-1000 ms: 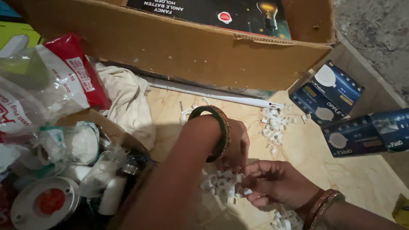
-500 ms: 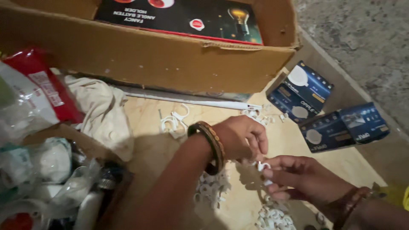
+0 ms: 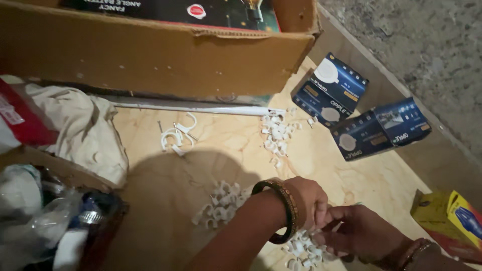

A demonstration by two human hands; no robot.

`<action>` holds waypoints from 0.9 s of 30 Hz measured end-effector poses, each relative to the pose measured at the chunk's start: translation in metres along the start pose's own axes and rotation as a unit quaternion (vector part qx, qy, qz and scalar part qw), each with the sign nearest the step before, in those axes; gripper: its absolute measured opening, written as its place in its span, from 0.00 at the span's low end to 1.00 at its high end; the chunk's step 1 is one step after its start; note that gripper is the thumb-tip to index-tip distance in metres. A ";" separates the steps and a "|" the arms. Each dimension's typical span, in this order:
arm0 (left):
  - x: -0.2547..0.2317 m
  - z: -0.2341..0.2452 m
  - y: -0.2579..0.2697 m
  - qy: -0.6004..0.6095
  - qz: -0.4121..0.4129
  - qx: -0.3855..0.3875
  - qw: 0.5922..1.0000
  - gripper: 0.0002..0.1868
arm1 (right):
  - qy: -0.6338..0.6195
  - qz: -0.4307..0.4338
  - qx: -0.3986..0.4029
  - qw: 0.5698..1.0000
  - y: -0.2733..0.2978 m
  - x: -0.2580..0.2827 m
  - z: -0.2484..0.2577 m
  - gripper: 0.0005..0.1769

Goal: The person assembles small white plastic electrical components by hand on a tiled floor. They pick up individual parts from a pile, fit them together, and place the assembled units back down. The workspace is cluttered with cardboard boxes and packaging for light bulbs and holders.

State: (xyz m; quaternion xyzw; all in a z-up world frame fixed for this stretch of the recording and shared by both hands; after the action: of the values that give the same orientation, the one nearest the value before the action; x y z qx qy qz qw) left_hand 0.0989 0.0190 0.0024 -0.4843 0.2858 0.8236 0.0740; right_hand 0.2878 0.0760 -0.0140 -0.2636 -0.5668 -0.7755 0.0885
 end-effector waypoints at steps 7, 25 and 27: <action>0.004 -0.009 -0.016 -0.022 0.006 0.034 0.999 0.11 | 0.003 0.027 0.003 1.000 0.007 -0.001 0.006 0.15; 0.006 0.021 -0.001 0.083 -0.007 -0.069 0.994 0.12 | -0.128 -0.078 -0.107 0.983 0.017 0.034 0.020 0.13; 0.011 0.016 -0.007 0.075 -0.024 -0.050 0.996 0.12 | -0.124 -0.077 -0.101 0.984 0.018 0.037 0.017 0.13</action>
State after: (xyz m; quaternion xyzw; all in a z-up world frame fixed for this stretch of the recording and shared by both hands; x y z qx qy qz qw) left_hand 0.0841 0.0317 -0.0038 -0.5545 0.2368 0.7963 0.0480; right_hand 0.2696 0.0915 0.0236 -0.3205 -0.5106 -0.7948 -0.0697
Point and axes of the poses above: each hand's wrist, its own y-axis away from the middle knuckle, its own z-axis out of the back of the hand, x = y × z, the point moved 3 cm from there along -y, towards the middle knuckle, and after that the axes turned 5 degrees about x, right-handed, at the moved point
